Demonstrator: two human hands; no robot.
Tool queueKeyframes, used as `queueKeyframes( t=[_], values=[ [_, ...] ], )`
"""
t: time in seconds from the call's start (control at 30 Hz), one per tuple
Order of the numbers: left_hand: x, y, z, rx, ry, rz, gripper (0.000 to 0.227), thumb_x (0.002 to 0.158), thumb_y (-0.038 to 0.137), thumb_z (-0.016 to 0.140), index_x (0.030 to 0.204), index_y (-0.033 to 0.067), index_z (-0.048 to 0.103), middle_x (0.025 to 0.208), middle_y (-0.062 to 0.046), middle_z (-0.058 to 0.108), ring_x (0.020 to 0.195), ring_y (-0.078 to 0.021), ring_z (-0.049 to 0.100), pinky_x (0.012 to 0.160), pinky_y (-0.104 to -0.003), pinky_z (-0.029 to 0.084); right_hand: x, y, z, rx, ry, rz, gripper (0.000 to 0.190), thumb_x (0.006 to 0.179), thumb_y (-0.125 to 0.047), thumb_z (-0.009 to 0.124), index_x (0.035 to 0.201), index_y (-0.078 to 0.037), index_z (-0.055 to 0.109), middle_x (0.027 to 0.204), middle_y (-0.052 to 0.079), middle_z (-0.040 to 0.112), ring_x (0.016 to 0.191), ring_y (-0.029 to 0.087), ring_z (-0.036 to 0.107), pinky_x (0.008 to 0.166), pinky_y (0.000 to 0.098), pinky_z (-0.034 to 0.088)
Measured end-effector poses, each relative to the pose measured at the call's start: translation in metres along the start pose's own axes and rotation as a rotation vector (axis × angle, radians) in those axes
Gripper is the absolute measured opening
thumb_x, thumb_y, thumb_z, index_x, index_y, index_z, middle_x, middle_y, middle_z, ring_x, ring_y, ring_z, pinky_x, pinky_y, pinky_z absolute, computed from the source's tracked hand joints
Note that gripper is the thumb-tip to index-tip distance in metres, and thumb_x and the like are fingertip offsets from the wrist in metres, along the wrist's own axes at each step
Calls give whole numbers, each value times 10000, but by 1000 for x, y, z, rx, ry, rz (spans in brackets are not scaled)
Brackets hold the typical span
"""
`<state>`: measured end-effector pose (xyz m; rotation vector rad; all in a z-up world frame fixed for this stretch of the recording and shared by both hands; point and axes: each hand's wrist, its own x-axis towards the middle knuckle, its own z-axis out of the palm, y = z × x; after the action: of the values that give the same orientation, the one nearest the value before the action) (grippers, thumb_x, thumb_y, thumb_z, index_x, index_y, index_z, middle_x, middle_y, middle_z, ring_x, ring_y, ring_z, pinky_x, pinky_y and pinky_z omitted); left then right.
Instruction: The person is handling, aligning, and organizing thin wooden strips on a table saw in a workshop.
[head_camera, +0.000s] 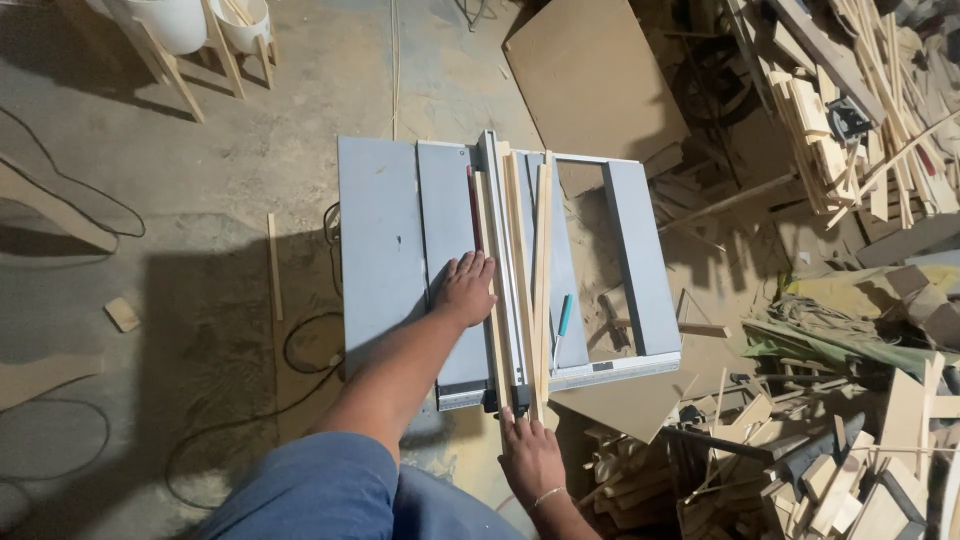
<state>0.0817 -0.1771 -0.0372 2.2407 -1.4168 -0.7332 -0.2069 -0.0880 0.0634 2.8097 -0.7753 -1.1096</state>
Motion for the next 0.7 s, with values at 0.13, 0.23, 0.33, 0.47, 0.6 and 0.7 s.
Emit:
queueKeyframes(
  t=[0.13,0.23,0.33,0.47,0.6,0.7],
  values=[
    [2,0,-8,3,-37,-10,786,1011,369,547,1637,96,158,1724,-150,112,1596,-320,64,1286,-512,13,12,20,54,-162,498,-196,875,864,-403,726,1562,-31,353,1554,142,412,1346,366,422,1120,560,342],
    [8,-3,-8,7,19,9,795,988,387,578,1626,93,204,1712,-159,163,1588,-327,112,1278,-528,51,19,24,41,-193,555,-265,1007,846,-503,641,1612,-24,195,1623,92,332,1571,334,135,1245,628,73],
    [9,-2,-15,7,-44,-25,789,1009,373,543,1640,106,150,1728,-141,100,1599,-308,63,1287,-506,8,19,21,9,-248,145,-249,948,963,-546,568,1617,-39,105,1670,141,192,1565,331,31,1231,624,-23],
    [19,-7,-12,6,-9,-9,801,998,382,566,1636,103,170,1723,-142,129,1594,-315,82,1279,-513,34,33,32,26,-155,367,-361,979,844,-488,733,1592,-57,272,1585,192,380,1552,376,150,1238,644,40],
    [26,-7,-14,5,-15,-26,773,1014,344,546,1632,85,162,1721,-151,131,1595,-320,83,1284,-502,35,37,29,8,-181,309,-355,1047,863,-469,749,1610,-6,181,1535,218,450,1535,398,193,1237,638,66],
    [30,-7,-11,2,-3,-36,759,1023,325,525,1638,81,153,1724,-153,114,1596,-321,74,1288,-495,14,46,34,17,-203,389,-365,1101,825,-496,758,1615,-14,161,1581,203,383,1544,383,172,1242,644,47]
  ],
)
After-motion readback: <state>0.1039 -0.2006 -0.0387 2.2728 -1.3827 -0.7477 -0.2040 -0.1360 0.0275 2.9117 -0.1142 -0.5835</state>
